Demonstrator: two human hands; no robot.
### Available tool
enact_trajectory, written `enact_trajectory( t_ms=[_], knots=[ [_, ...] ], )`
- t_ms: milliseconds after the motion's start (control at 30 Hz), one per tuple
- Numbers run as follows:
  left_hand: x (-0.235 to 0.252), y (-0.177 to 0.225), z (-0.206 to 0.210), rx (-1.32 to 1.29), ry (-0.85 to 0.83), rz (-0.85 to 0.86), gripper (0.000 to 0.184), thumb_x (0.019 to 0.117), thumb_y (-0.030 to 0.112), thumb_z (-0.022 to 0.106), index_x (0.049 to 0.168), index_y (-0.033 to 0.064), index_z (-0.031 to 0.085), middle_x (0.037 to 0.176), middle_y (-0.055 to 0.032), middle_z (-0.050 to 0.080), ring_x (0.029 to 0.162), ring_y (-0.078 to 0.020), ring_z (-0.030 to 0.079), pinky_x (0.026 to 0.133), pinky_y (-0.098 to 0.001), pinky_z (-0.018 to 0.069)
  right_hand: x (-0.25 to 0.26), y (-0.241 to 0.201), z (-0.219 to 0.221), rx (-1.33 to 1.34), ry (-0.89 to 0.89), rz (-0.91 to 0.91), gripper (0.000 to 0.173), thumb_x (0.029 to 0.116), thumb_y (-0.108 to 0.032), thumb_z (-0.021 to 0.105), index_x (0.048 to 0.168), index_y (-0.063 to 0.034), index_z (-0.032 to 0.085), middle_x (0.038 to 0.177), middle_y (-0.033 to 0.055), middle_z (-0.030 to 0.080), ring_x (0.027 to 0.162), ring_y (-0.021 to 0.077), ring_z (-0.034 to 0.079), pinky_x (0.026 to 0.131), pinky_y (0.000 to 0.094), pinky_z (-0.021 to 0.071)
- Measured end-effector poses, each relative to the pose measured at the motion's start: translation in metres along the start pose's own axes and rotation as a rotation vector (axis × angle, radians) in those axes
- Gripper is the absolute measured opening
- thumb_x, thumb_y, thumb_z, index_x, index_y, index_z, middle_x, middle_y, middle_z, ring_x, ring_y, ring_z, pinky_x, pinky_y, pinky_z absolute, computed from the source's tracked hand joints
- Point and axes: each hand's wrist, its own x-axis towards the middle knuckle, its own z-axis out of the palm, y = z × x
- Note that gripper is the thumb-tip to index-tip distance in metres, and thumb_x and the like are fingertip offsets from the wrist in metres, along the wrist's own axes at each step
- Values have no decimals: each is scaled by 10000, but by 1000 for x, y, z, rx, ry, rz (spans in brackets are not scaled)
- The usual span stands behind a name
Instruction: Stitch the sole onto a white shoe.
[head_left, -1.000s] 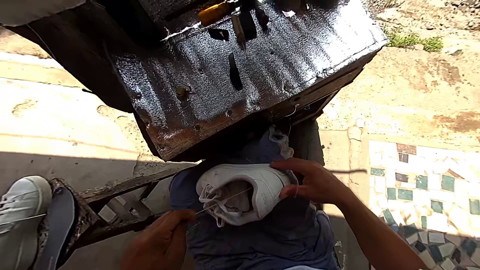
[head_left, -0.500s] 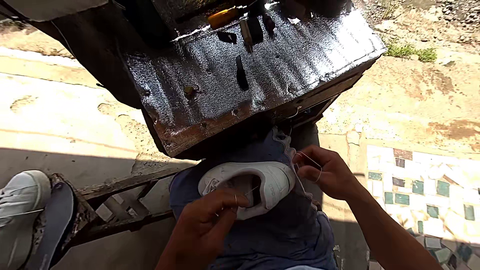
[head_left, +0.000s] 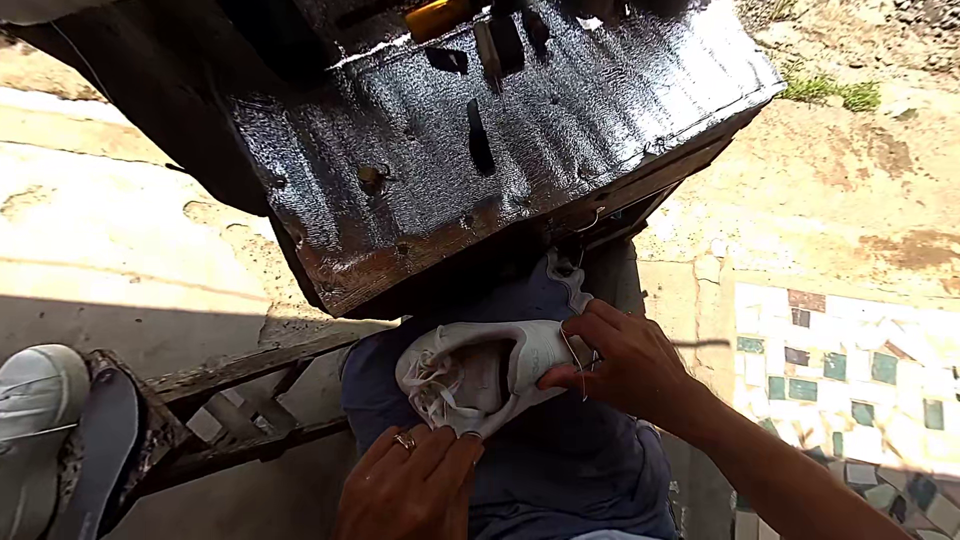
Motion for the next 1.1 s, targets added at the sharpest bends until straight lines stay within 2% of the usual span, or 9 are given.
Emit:
enact_trajectory(
  t_ms=[167,300,367,433,500,567,667,833,1100],
  knots=[
    [0,0,3,-155,30,-46,296,1051,266,490,980,129,743,788,-52,646,755,-222,598,703,-391,452,-7,18,-9,542,-54,176,423,918,-513,727,1018,-102,733,807,-63,601,640,-11,507,564,158,443],
    [22,12,5,-644,8,-108,458,1055,390,554,1331,38,653,1276,-119,677,1203,-148,623,1039,-321,514,-27,75,15,1207,349,784,83,982,-184,550,1055,-166,586,730,-28,590,528,63,545,514,241,523],
    [34,17,15,-987,-62,-159,486,1026,430,604,1298,30,655,1256,-70,684,1165,-125,658,1010,-318,575,-49,88,54,1340,376,1103,170,941,-40,459,1076,-128,513,928,54,604,673,146,584,616,329,533],
    [49,16,24,-1263,-175,-243,400,990,406,664,1205,69,692,1124,-5,732,1033,-98,705,909,-289,614,-68,72,84,1303,253,1198,194,982,4,424,1145,-49,515,1041,68,670,763,117,645,657,281,551],
    [57,11,32,-1411,-268,-304,315,944,352,728,1142,108,701,1036,36,751,952,-59,716,841,-247,615,-80,58,89,1237,193,1076,184,1051,-43,413,1217,-22,489,1046,66,690,816,113,687,719,268,584],
    [59,5,35,-1520,-318,-328,309,908,292,774,1163,133,700,1059,41,754,977,-58,715,870,-246,608,-85,67,74,1150,218,972,285,1092,-143,426,1364,-59,432,1041,93,723,676,149,696,586,287,594],
    [58,4,35,-1611,-326,-371,359,867,240,813,1202,180,698,1102,58,754,998,-47,715,887,-239,603,-82,70,27,1016,164,831,455,1108,-307,394,1544,-191,345,889,10,682,453,62,504,404,209,457],
    [55,5,36,-1626,-315,-391,389,856,225,824,1223,209,697,1121,75,753,1007,-36,715,895,-229,600,-66,31,-26,838,-149,417,347,1100,-318,487,1340,-169,688,996,-54,718,721,-31,592,626,155,506],
    [54,12,34,-1661,-265,-407,427,869,159,804,1271,207,665,1170,83,740,1053,-31,702,927,-222,588,-62,26,-26,768,-199,283,315,1087,-272,509,1300,-174,720,981,-17,727,815,-6,631,707,186,518]
  ],
)
